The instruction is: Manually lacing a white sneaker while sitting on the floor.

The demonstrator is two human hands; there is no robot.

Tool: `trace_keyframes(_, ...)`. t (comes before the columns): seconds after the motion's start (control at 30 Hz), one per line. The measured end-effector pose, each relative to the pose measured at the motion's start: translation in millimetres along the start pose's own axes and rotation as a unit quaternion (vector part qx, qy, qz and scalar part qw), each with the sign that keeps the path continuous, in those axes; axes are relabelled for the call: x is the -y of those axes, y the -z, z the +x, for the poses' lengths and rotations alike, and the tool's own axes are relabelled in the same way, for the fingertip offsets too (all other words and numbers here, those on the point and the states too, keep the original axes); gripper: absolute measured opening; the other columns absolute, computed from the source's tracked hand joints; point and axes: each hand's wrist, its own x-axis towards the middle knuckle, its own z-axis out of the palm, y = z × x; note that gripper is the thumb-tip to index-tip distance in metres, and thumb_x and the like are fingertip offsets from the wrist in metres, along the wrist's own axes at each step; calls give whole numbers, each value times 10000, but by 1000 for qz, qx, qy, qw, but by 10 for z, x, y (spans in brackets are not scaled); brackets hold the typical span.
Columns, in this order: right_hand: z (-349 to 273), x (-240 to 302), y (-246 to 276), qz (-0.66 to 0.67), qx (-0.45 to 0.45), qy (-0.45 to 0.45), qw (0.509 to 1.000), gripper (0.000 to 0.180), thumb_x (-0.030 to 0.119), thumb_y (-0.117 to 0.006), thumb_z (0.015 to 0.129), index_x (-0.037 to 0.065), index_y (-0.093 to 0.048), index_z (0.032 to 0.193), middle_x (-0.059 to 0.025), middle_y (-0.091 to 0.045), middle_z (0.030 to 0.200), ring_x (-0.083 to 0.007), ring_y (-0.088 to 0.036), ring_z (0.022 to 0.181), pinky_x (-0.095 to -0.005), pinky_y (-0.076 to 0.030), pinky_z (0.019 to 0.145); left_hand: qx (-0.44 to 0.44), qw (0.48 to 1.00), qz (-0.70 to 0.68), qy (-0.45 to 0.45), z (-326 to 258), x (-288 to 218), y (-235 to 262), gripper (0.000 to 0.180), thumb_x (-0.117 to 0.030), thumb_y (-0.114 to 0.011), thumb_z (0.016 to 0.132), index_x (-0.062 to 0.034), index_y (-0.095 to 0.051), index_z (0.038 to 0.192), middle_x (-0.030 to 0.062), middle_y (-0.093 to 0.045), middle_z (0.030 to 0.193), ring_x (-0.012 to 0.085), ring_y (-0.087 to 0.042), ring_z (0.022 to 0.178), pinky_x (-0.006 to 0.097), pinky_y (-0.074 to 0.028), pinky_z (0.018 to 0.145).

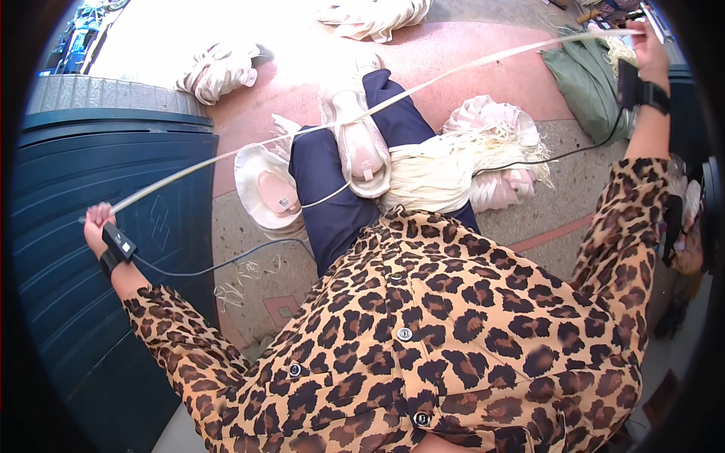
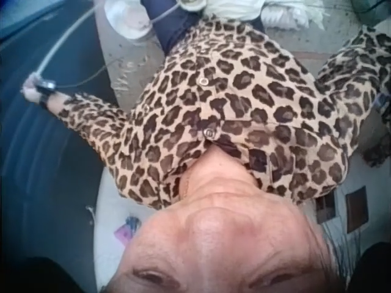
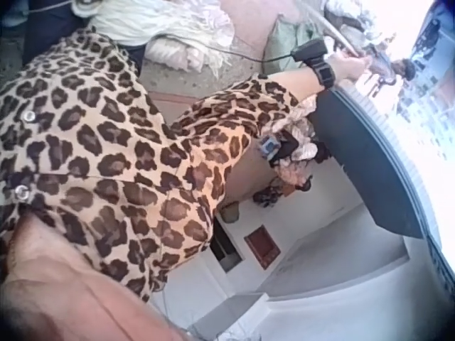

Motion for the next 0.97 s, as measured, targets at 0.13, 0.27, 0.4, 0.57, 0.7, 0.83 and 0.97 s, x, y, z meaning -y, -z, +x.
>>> trace_keyframes(0.13, -1577, -707, -797, -388, 243, 76, 886, 273, 295, -502, 866, 67, -584, 741, -9, -581, 729, -80, -515, 690, -232, -410, 626, -100, 967, 94, 215, -281, 652, -55, 313, -202, -401, 906, -117, -331, 612, -30, -224, 493, 91, -238, 419, 236, -245, 418)
trace_keyframes(0.27, -3011, -1525, -1492, -292, 483, -34, 825, 204, 198, -526, 847, 26, -634, 830, -51, -623, 690, -102, -564, 613, -238, -461, 599, 95, 905, 191, 367, -836, 2123, -899, 173, -236, -432, 901, -141, -425, 757, -66, -352, 589, 46, -300, 453, 198, -227, 373)
trace_keyframes(0.4, -3860, -2004, -1842, -304, 562, 62, 767, 162, 161, -518, 801, 61, -646, 807, -103, -630, 765, -257, -605, 721, -338, -478, 675, 235, 859, 365, 272, -1605, 2988, -1704, 202, -181, -543, 836, -28, -596, 958, -20, -549, 689, 61, -466, 528, 178, -386, 494)
trace_keyframes(0.57, -4123, -2120, -2091, -485, 487, 176, 705, 163, 168, -513, 746, 64, -638, 743, -119, -608, 818, -282, -568, 831, -396, -450, 710, 319, 742, 588, -49, -1938, 3456, -1964, 182, -168, -556, 789, -12, -650, 786, 122, -627, 688, 267, -602, 625, 326, -463, 573)
trace_keyframes(0.7, -4161, -2133, -2138, -535, 452, 163, 695, 176, 165, -510, 744, 45, -638, 738, -128, -606, 806, -273, -566, 831, -410, -436, 706, 320, 639, 678, -175, -1950, 3570, -1974, 182, -169, -522, 793, -26, -634, 780, 152, -617, 754, 331, -573, 726, 395, -454, 653)
trace_keyframes(0.83, -4151, -2165, -2176, -550, 455, 146, 686, 174, 157, -509, 741, 42, -639, 740, -124, -608, 811, -266, -565, 842, -407, -433, 712, 281, 610, 709, -214, -1902, 3650, -2005, 188, -173, -494, 807, -34, -614, 764, 146, -614, 785, 327, -543, 796, 415, -438, 703)
trace_keyframes(0.97, -4119, -2153, -2208, -547, 473, 139, 676, 171, 153, -513, 739, 39, -640, 747, -127, -613, 833, -267, -565, 848, -410, -432, 719, 279, 601, 723, -194, -1874, 3696, -2032, 194, -194, -504, 808, -37, -618, 801, 160, -612, 802, 334, -550, 805, 413, -436, 727)
